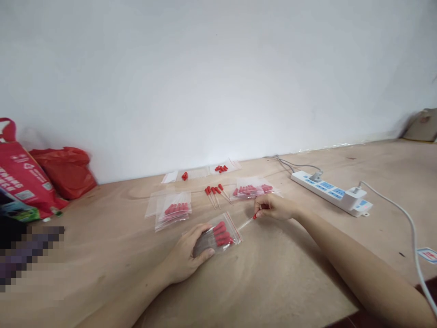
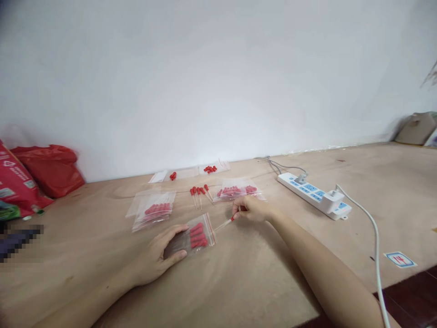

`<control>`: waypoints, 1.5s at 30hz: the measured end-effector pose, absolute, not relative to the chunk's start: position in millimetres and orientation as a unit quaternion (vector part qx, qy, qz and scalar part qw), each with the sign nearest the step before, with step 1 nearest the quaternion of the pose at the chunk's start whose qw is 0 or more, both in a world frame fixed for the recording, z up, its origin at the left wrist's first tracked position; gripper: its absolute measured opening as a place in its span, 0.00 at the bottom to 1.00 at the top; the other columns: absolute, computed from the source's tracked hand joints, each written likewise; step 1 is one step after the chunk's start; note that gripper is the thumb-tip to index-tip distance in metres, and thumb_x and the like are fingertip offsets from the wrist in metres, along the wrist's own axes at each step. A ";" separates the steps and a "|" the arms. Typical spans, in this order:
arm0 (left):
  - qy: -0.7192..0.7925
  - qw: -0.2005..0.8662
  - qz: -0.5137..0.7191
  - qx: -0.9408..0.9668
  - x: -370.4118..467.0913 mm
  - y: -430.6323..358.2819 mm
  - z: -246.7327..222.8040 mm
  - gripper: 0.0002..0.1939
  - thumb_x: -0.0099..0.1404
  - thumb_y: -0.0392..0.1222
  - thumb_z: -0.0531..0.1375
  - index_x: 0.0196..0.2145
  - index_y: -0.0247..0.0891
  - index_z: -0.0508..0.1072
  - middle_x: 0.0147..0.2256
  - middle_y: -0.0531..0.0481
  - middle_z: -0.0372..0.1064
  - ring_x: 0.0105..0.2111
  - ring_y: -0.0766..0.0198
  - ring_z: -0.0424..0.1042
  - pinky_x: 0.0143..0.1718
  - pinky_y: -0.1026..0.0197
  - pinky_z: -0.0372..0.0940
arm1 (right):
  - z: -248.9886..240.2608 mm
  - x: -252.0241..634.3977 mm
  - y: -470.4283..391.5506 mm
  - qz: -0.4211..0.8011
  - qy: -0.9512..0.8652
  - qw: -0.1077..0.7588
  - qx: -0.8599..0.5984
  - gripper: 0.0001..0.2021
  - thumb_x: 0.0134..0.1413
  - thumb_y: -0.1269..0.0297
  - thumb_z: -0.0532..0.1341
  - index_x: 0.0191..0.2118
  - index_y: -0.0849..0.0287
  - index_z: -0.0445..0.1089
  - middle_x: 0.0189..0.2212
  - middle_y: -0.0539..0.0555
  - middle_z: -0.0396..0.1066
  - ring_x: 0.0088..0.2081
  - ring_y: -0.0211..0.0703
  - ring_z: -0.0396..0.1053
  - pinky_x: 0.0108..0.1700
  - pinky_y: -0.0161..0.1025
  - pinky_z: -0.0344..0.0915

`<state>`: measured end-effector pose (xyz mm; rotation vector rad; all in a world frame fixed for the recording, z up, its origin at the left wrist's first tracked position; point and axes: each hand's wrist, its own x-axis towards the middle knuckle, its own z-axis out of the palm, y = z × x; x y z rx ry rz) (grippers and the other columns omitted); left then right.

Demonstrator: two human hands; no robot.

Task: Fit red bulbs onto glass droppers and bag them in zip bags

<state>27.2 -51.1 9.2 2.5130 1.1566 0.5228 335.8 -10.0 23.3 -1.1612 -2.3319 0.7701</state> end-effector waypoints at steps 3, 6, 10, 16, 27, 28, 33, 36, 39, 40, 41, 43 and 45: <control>0.405 0.167 0.186 0.880 27.9 -51.3 10.0 0.21 0.59 0.45 0.54 0.51 0.44 0.57 0.50 0.47 0.61 0.48 0.55 0.61 0.48 0.52 0.58 | 20.3 339.2 -6.9 0.284 -0.832 0.218 -0.424 0.03 0.45 0.68 0.57 0.27 0.61 0.68 0.24 0.50 0.68 0.26 0.35 0.62 0.27 0.32 0.57; 0.405 0.168 0.184 0.880 27.9 -51.0 9.9 0.21 0.59 0.45 0.54 0.51 0.44 0.57 0.50 0.47 0.61 0.48 0.54 0.61 0.48 0.51 0.58 | 17.8 340.4 -4.4 0.286 -0.824 0.227 -0.433 0.03 0.45 0.68 0.57 0.27 0.61 0.67 0.23 0.49 0.67 0.24 0.34 0.60 0.25 0.31 0.56; 0.402 0.165 0.185 0.881 27.6 -50.7 9.4 0.21 0.59 0.45 0.54 0.51 0.44 0.57 0.50 0.47 0.61 0.48 0.55 0.61 0.48 0.52 0.59 | 18.1 335.9 -5.6 0.275 -0.829 0.233 -0.428 0.04 0.45 0.67 0.58 0.27 0.61 0.67 0.23 0.49 0.66 0.23 0.34 0.60 0.25 0.31 0.55; 0.404 0.154 0.183 0.883 27.3 -50.6 9.5 0.21 0.59 0.45 0.53 0.51 0.44 0.57 0.50 0.47 0.61 0.49 0.54 0.61 0.48 0.52 0.58 | 15.3 322.5 -8.4 0.231 -0.838 0.251 -0.426 0.03 0.45 0.70 0.57 0.27 0.60 0.68 0.24 0.50 0.67 0.26 0.35 0.62 0.27 0.32 0.56; 0.403 0.150 0.174 0.886 28.4 -50.8 12.4 0.22 0.59 0.45 0.53 0.51 0.43 0.57 0.51 0.47 0.60 0.49 0.55 0.61 0.48 0.52 0.59 | 4.2 306.4 -10.0 0.288 -0.819 0.266 -0.420 0.04 0.46 0.68 0.58 0.27 0.62 0.68 0.22 0.49 0.65 0.23 0.32 0.59 0.24 0.30 0.55; 0.403 0.150 0.173 0.886 28.5 -51.0 12.3 0.22 0.59 0.45 0.53 0.51 0.43 0.56 0.51 0.47 0.60 0.49 0.55 0.61 0.49 0.52 0.59 | 2.4 302.6 -10.7 0.292 -0.819 0.274 -0.411 0.04 0.45 0.68 0.58 0.27 0.62 0.68 0.22 0.49 0.66 0.23 0.32 0.59 0.25 0.30 0.55; 0.396 0.155 0.180 0.887 28.5 -51.3 11.6 0.22 0.59 0.44 0.54 0.52 0.43 0.56 0.50 0.47 0.61 0.49 0.56 0.61 0.48 0.53 0.59 | -8.7 276.7 -16.2 0.389 -0.782 0.326 -0.363 0.05 0.45 0.70 0.57 0.31 0.62 0.68 0.27 0.51 0.68 0.27 0.34 0.63 0.28 0.31 0.59; 0.389 0.157 0.189 0.888 28.4 -51.0 11.5 0.22 0.59 0.44 0.54 0.51 0.44 0.56 0.50 0.48 0.61 0.48 0.56 0.62 0.48 0.54 0.59 | -15.6 261.9 -17.5 0.477 -0.703 0.378 -0.368 0.05 0.42 0.74 0.57 0.30 0.62 0.64 0.25 0.49 0.67 0.26 0.33 0.64 0.29 0.31 0.61; 0.388 0.156 0.189 0.888 28.5 -50.6 11.3 0.22 0.59 0.44 0.54 0.51 0.43 0.57 0.50 0.47 0.61 0.48 0.56 0.62 0.48 0.54 0.59 | -21.1 251.8 -16.4 0.473 -0.644 0.419 -0.431 0.06 0.39 0.78 0.58 0.27 0.62 0.62 0.21 0.47 0.64 0.23 0.31 0.63 0.27 0.29 0.61; 0.388 0.157 0.189 0.888 28.6 -50.6 11.2 0.22 0.59 0.44 0.54 0.51 0.43 0.57 0.50 0.47 0.62 0.48 0.56 0.62 0.48 0.54 0.59 | -22.2 249.5 -16.2 0.458 -0.633 0.425 -0.456 0.06 0.39 0.78 0.58 0.26 0.62 0.62 0.21 0.47 0.64 0.22 0.30 0.62 0.25 0.29 0.60; 0.388 0.157 0.189 0.888 28.8 -50.7 11.2 0.22 0.59 0.44 0.54 0.51 0.43 0.57 0.49 0.47 0.62 0.48 0.56 0.62 0.48 0.54 0.59 | -22.7 247.7 -16.3 0.447 -0.624 0.427 -0.478 0.06 0.39 0.77 0.59 0.25 0.62 0.62 0.20 0.46 0.64 0.21 0.30 0.62 0.23 0.28 0.60; 0.388 0.159 0.193 0.887 29.0 -50.9 11.3 0.22 0.58 0.44 0.54 0.51 0.43 0.57 0.49 0.47 0.62 0.48 0.56 0.62 0.47 0.54 0.59 | -21.8 245.2 -17.6 0.453 -0.608 0.414 -0.504 0.04 0.40 0.75 0.59 0.25 0.62 0.62 0.18 0.46 0.64 0.18 0.31 0.61 0.19 0.28 0.58; 0.389 0.162 0.195 0.886 29.1 -51.0 11.4 0.22 0.58 0.44 0.54 0.51 0.43 0.57 0.49 0.47 0.62 0.48 0.56 0.62 0.47 0.54 0.59 | -18.1 244.1 -19.9 0.494 -0.598 0.390 -0.496 0.03 0.42 0.74 0.58 0.26 0.62 0.63 0.16 0.45 0.64 0.15 0.30 0.61 0.17 0.28 0.58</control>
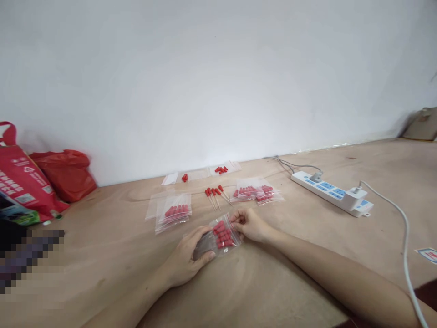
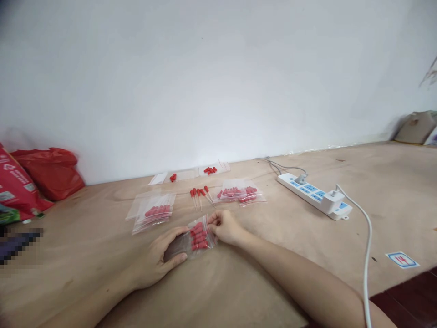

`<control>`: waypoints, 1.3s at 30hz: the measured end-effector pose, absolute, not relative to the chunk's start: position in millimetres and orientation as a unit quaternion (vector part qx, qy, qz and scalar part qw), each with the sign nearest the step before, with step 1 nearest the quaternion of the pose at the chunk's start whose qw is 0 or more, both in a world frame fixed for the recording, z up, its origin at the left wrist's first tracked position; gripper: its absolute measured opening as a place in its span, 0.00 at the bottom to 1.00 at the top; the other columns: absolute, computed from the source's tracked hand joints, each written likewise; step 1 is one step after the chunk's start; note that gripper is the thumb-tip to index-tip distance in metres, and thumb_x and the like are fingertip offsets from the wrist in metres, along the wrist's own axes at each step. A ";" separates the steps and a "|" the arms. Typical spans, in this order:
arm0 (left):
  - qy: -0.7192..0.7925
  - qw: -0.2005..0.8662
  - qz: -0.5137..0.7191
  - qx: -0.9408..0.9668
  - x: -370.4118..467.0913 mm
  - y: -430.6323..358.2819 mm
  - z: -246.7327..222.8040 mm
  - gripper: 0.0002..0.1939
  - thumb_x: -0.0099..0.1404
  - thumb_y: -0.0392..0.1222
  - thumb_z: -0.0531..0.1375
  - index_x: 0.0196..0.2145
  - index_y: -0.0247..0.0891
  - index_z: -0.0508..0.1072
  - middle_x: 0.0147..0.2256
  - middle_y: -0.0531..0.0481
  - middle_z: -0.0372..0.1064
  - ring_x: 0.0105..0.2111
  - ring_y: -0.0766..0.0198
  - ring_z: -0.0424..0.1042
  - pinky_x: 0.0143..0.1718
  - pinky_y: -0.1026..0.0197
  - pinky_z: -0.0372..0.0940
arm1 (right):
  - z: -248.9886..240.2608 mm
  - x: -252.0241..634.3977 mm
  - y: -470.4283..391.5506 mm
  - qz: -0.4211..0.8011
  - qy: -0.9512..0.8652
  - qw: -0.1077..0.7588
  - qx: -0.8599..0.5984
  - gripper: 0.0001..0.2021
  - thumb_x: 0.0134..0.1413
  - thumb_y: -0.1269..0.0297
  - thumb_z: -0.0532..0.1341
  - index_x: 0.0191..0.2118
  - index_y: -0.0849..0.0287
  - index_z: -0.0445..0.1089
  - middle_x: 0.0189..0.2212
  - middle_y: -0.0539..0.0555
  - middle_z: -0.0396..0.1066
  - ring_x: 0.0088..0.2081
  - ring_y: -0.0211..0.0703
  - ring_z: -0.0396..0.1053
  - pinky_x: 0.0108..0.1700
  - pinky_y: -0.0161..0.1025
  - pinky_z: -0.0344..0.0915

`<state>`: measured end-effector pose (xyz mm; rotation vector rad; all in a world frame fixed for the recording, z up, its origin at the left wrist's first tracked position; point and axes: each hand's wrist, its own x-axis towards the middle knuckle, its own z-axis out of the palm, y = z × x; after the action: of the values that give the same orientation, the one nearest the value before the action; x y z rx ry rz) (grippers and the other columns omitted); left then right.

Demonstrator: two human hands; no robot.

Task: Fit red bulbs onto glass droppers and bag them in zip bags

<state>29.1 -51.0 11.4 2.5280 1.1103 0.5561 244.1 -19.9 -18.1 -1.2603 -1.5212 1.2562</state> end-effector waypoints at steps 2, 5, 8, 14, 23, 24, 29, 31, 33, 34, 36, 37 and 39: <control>0.391 0.163 0.193 0.885 28.9 -50.8 11.1 0.22 0.58 0.43 0.54 0.51 0.42 0.58 0.49 0.47 0.62 0.48 0.56 0.63 0.47 0.54 0.59 | -12.6 244.5 -22.2 0.535 -0.596 0.369 -0.472 0.01 0.45 0.74 0.57 0.27 0.63 0.64 0.15 0.44 0.63 0.14 0.28 0.60 0.17 0.27 0.57; 0.390 0.165 0.191 0.886 28.0 -50.5 9.8 0.23 0.58 0.42 0.54 0.51 0.42 0.57 0.49 0.47 0.62 0.48 0.56 0.62 0.48 0.54 0.59 | -4.9 247.6 -23.5 0.569 -0.596 0.342 -0.452 0.05 0.51 0.68 0.53 0.29 0.63 0.63 0.17 0.45 0.64 0.12 0.26 0.58 0.12 0.25 0.50; 0.390 0.174 0.197 0.883 27.1 -50.8 9.1 0.23 0.58 0.44 0.55 0.51 0.43 0.57 0.50 0.47 0.61 0.49 0.55 0.61 0.49 0.53 0.58 | -2.5 250.2 -22.8 0.575 -0.586 0.334 -0.463 0.09 0.52 0.61 0.53 0.30 0.62 0.62 0.20 0.46 0.66 0.11 0.25 0.55 0.10 0.25 0.43; 0.398 0.227 0.234 0.858 34.3 -38.5 19.1 0.20 0.58 0.47 0.55 0.47 0.38 0.61 0.46 0.45 0.63 0.46 0.57 0.63 0.47 0.56 0.59 | -6.3 248.1 -24.2 0.583 -0.548 0.353 -0.485 0.19 0.35 0.73 0.65 0.35 0.61 0.59 0.18 0.42 0.64 0.15 0.26 0.58 0.14 0.25 0.49; 0.482 0.385 0.054 0.785 80.1 25.3 37.4 0.40 0.29 0.45 0.70 0.43 0.35 0.62 0.31 0.52 0.66 0.30 0.60 0.67 0.27 0.63 0.61 | -1.8 251.5 -28.8 0.584 -0.527 0.379 -0.487 0.18 0.35 0.74 0.64 0.36 0.61 0.58 0.20 0.42 0.65 0.14 0.26 0.57 0.15 0.26 0.51; 0.487 0.404 0.021 0.774 83.0 28.6 39.4 0.39 0.27 0.45 0.70 0.40 0.34 0.64 0.27 0.55 0.65 0.26 0.62 0.65 0.24 0.65 0.59 | -0.9 253.4 -29.2 0.577 -0.523 0.384 -0.496 0.18 0.36 0.73 0.63 0.36 0.61 0.58 0.20 0.42 0.65 0.13 0.25 0.56 0.14 0.26 0.50; 0.439 0.454 -0.038 0.774 77.9 22.8 47.3 0.21 0.30 0.46 0.69 0.21 0.34 0.66 0.18 0.59 0.59 0.21 0.67 0.61 0.21 0.67 0.54 | 2.7 264.6 -28.7 0.541 -0.496 0.415 -0.539 0.13 0.41 0.71 0.61 0.36 0.60 0.60 0.19 0.42 0.62 0.12 0.25 0.54 0.12 0.26 0.47; 0.412 0.486 0.001 0.771 68.8 15.3 52.8 0.17 0.36 0.47 0.67 0.22 0.35 0.67 0.19 0.58 0.62 0.23 0.67 0.64 0.24 0.67 0.57 | 3.0 268.1 -27.2 0.536 -0.490 0.421 -0.544 0.11 0.44 0.72 0.59 0.36 0.60 0.60 0.19 0.42 0.62 0.12 0.25 0.54 0.12 0.26 0.46; 0.395 0.518 0.046 0.758 57.6 9.5 63.9 0.15 0.42 0.46 0.66 0.24 0.35 0.68 0.22 0.56 0.66 0.26 0.66 0.66 0.27 0.65 0.60 | 2.5 270.3 -25.6 0.535 -0.487 0.424 -0.545 0.09 0.45 0.72 0.58 0.35 0.60 0.60 0.18 0.43 0.63 0.11 0.25 0.53 0.12 0.26 0.46; 0.388 0.524 0.073 0.755 51.7 8.1 71.9 0.14 0.43 0.45 0.65 0.26 0.36 0.68 0.24 0.55 0.67 0.27 0.65 0.67 0.29 0.65 0.61 | 2.0 270.9 -24.8 0.535 -0.487 0.425 -0.544 0.09 0.45 0.73 0.58 0.35 0.60 0.60 0.18 0.43 0.63 0.11 0.25 0.53 0.12 0.26 0.45; 0.375 0.514 0.129 0.761 40.2 9.7 90.8 0.15 0.46 0.43 0.65 0.32 0.36 0.70 0.30 0.51 0.71 0.32 0.63 0.69 0.34 0.62 0.63 | 0.5 271.6 -23.6 0.536 -0.488 0.427 -0.541 0.09 0.44 0.73 0.58 0.35 0.60 0.60 0.18 0.43 0.63 0.11 0.25 0.54 0.12 0.26 0.45; 0.379 0.496 0.173 0.762 34.9 12.7 100.0 0.17 0.46 0.42 0.65 0.34 0.36 0.70 0.33 0.50 0.72 0.35 0.62 0.70 0.37 0.60 0.63 | -0.3 271.7 -23.1 0.536 -0.489 0.428 -0.539 0.09 0.44 0.73 0.58 0.35 0.60 0.60 0.18 0.43 0.63 0.11 0.25 0.54 0.11 0.26 0.45; 0.400 0.426 0.297 0.755 25.8 22.8 113.2 0.19 0.46 0.43 0.65 0.37 0.35 0.70 0.35 0.47 0.72 0.37 0.60 0.70 0.40 0.57 0.63 | -1.5 271.8 -22.4 0.535 -0.495 0.429 -0.534 0.09 0.45 0.73 0.58 0.35 0.60 0.61 0.18 0.43 0.63 0.11 0.25 0.55 0.11 0.26 0.45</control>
<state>25.8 22.8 113.2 1.8869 0.9999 0.7419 271.8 -22.4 -1.5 -1.3337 -1.2346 1.3347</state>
